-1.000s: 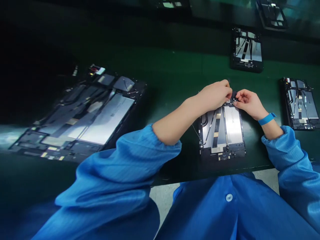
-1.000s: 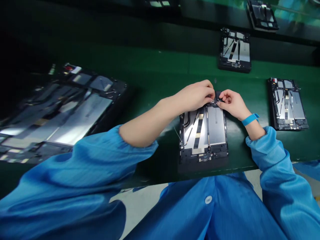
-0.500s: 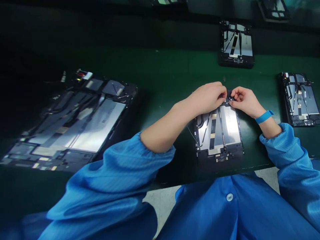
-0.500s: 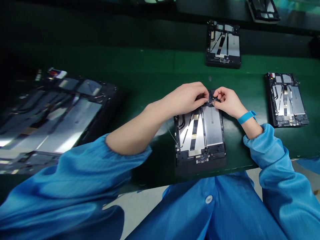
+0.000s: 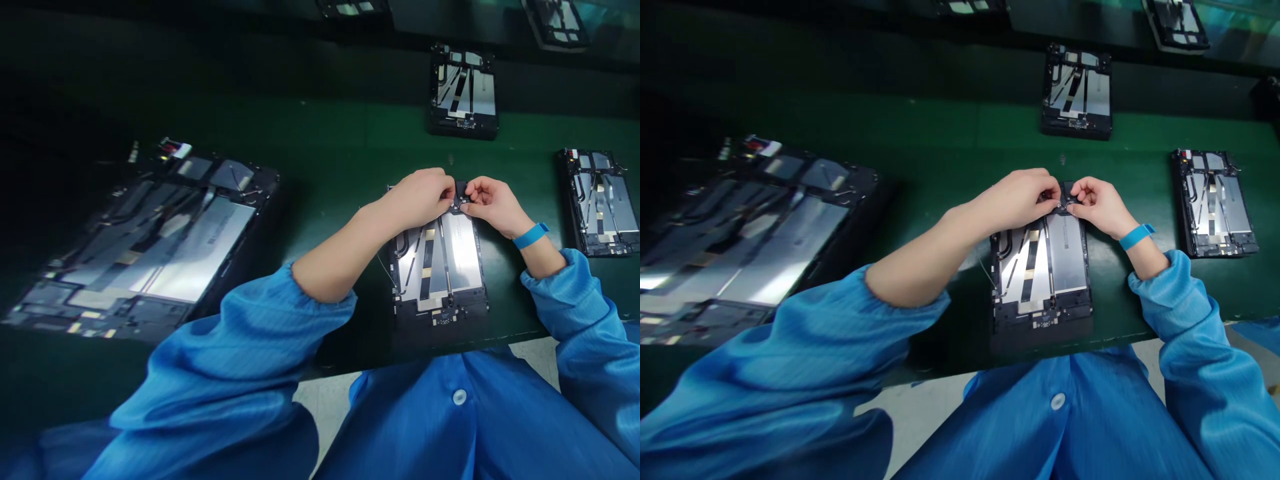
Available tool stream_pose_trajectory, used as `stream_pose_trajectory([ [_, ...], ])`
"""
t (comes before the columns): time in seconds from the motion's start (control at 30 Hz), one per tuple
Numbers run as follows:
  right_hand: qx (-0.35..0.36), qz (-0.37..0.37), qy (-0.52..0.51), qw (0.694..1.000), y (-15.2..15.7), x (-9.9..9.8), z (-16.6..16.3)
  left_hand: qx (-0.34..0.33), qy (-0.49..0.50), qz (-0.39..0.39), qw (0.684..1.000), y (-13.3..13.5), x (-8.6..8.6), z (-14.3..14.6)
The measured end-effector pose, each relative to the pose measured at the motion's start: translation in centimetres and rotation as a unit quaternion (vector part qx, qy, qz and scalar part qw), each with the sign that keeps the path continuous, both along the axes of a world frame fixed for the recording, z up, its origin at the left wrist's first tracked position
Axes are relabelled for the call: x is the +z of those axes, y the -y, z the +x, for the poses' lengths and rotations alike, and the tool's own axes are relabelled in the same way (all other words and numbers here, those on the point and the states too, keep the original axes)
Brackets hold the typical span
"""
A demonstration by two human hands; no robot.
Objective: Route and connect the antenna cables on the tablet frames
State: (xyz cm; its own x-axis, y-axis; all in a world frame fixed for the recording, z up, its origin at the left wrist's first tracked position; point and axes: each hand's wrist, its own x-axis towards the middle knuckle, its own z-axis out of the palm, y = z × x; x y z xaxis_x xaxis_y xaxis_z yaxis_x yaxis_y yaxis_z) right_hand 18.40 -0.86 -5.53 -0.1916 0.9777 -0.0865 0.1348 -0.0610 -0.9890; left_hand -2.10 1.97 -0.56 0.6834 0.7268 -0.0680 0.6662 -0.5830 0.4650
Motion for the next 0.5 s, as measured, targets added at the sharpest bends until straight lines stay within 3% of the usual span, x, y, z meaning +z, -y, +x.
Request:
stream_pose_trajectory([
  [0.5,-0.004,0.024,0.061,0.998,0.21,0.41,-0.38,0.002,-0.016,-0.009,1.000,-0.07,-0.08,0.34],
])
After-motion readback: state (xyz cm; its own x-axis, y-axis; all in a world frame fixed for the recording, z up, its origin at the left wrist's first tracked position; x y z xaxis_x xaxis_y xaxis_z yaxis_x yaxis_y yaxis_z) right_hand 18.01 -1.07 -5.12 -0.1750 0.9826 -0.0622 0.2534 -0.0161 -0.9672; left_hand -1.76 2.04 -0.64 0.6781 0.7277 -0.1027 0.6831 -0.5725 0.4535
